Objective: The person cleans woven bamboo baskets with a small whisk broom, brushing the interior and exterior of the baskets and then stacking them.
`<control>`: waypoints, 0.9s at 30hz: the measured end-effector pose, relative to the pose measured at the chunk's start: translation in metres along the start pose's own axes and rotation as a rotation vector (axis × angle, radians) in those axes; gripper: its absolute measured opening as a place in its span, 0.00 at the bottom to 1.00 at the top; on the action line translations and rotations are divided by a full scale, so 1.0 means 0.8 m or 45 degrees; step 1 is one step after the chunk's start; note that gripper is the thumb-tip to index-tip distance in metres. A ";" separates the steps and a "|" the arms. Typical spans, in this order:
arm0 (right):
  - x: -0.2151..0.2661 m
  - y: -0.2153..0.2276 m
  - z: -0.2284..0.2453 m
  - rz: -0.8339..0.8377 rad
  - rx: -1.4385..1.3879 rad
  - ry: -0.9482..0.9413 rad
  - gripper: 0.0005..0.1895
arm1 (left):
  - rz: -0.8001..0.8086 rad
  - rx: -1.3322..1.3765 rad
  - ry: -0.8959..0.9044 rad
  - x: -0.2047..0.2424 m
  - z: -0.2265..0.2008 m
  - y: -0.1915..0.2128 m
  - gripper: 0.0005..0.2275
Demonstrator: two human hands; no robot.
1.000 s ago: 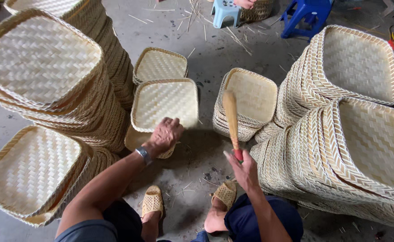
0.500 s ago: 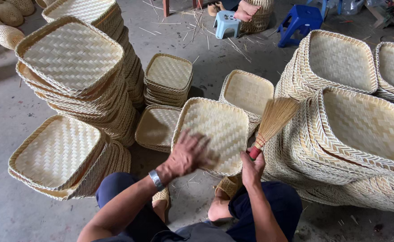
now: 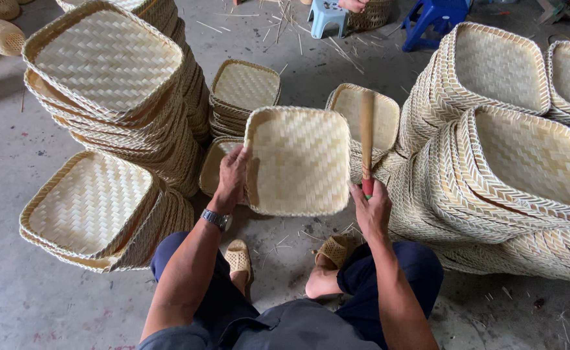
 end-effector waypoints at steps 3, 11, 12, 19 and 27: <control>-0.001 -0.001 0.062 -0.027 0.237 0.465 0.26 | -0.162 -0.077 -0.115 -0.003 -0.011 0.018 0.18; -0.007 -0.172 0.112 0.696 0.286 0.482 0.21 | -0.166 -0.187 -0.341 0.001 -0.006 -0.001 0.18; 0.013 -0.197 0.128 0.955 0.319 0.705 0.20 | -0.173 -0.310 -0.505 0.003 -0.016 -0.001 0.19; -0.021 -0.103 0.099 1.075 0.830 0.214 0.16 | -0.252 -0.285 -0.444 -0.002 -0.054 0.040 0.19; 0.002 -0.110 0.092 1.124 0.778 -0.003 0.16 | -0.321 -0.302 -0.550 0.021 -0.091 0.017 0.19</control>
Point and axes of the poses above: each hand's wrist, its own x-axis away from the middle knuckle, its own y-axis out of the back of the hand, z = x × y, the point moved 8 cm from there along -x, towards the middle knuckle, and after that the axes turned 9 degrees about -x, right-handed, at the moved point
